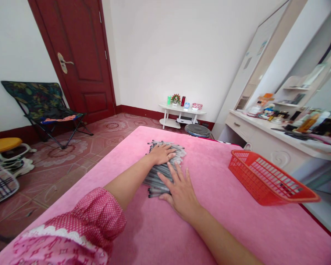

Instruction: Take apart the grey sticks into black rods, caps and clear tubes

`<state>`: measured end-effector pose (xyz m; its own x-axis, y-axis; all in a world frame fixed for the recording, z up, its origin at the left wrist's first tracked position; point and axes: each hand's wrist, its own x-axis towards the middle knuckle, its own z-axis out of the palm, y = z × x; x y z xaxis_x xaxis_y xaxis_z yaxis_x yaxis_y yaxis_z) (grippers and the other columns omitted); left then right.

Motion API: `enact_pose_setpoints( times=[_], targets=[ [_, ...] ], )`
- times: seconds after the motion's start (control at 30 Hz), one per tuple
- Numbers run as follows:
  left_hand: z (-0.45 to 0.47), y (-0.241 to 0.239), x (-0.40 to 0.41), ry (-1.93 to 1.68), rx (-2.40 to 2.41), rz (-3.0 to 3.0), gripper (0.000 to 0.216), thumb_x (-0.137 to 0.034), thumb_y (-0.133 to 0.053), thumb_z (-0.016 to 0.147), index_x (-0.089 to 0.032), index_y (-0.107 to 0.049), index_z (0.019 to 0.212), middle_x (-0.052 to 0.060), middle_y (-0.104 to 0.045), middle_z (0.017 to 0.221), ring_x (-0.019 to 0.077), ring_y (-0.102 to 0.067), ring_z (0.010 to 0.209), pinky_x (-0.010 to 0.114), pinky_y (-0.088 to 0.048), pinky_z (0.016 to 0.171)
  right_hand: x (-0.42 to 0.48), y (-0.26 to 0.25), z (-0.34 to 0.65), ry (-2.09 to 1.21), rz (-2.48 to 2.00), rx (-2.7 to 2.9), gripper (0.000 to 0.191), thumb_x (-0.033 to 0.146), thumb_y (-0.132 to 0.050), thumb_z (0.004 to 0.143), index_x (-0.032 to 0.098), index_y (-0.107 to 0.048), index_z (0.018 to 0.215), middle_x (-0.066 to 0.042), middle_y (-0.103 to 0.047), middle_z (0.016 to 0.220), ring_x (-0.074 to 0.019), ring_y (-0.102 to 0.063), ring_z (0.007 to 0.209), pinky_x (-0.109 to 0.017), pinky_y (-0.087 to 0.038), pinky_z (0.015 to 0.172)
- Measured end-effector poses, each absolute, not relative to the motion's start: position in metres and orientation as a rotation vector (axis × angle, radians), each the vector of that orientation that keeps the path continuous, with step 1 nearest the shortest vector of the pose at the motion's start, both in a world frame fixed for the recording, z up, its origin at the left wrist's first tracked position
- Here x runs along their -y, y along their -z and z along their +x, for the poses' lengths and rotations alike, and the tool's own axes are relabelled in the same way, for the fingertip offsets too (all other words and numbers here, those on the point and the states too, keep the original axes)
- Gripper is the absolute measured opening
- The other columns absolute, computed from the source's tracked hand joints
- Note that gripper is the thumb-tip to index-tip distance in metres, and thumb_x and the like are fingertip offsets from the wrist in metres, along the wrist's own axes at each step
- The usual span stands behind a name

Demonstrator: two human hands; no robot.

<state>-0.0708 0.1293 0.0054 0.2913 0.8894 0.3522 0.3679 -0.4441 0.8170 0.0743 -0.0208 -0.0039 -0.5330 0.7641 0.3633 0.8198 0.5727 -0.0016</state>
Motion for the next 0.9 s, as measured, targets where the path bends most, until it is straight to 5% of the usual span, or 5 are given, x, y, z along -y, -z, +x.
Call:
enact_pose_setpoints(
  times=[0.13, 0.33, 0.53, 0.67, 0.9],
  targets=[
    [-0.075, -0.018, -0.116, -1.199, -1.055, 1.828, 0.024, -0.043, -0.071, 0.059, -0.027, -0.069, 0.076, 0.004, -0.059, 0.119, 0.0266, -0.041, 0.122, 0.044, -0.009, 0.106, 0.022, 0.002, 0.075, 0.240, -1.290, 2.487, 0.065, 0.055, -0.056, 0.073, 0.036, -0.035, 0.132, -0.007, -0.018, 0.147, -0.0308, -0.008, 0.134, -0.060, -0.010, 0.100],
    [-0.106, -0.052, -0.041, -1.209, -0.822, 2.076, 0.049, -0.043, -0.074, 0.055, -0.029, -0.066, 0.101, 0.008, -0.050, 0.128, 0.0295, -0.037, 0.124, 0.043, -0.013, 0.106, 0.020, 0.004, 0.074, 0.224, -1.299, 2.490, 0.065, 0.052, -0.054, 0.075, 0.032, -0.033, 0.134, -0.008, -0.017, 0.147, -0.0308, -0.005, 0.134, -0.061, -0.012, 0.099],
    [-0.139, -0.016, 0.018, -0.853, -1.132, 2.534, 0.089, -0.059, -0.065, 0.057, -0.033, -0.032, 0.135, 0.007, -0.015, 0.147, 0.0358, -0.008, 0.133, 0.056, 0.001, 0.104, 0.022, 0.003, 0.074, 0.196, -1.352, 2.430, 0.082, 0.054, -0.056, 0.073, 0.024, -0.019, 0.140, -0.010, -0.007, 0.148, -0.0284, 0.002, 0.134, -0.057, -0.010, 0.102],
    [-0.149, 0.015, 0.025, -0.878, -1.375, 2.428, 0.104, -0.061, -0.063, 0.058, -0.027, -0.011, 0.141, 0.010, 0.002, 0.149, 0.0362, 0.000, 0.133, 0.055, -0.010, 0.105, 0.030, 0.011, 0.079, 0.107, -1.563, 2.195, 0.093, 0.053, -0.058, 0.070, 0.023, -0.007, 0.142, -0.011, 0.002, 0.148, -0.0327, 0.006, 0.133, -0.060, -0.012, 0.100],
    [-0.134, 0.022, 0.028, -0.896, -1.388, 2.399, 0.100, -0.060, -0.059, 0.064, -0.025, -0.006, 0.142, 0.010, 0.012, 0.148, 0.0357, 0.009, 0.133, 0.054, -0.014, 0.104, 0.028, 0.029, 0.066, -0.142, -1.465, 2.033, 0.097, 0.036, -0.060, 0.072, 0.018, 0.005, 0.141, -0.013, 0.009, 0.147, -0.0286, 0.009, 0.134, -0.050, -0.015, 0.105]
  ],
)
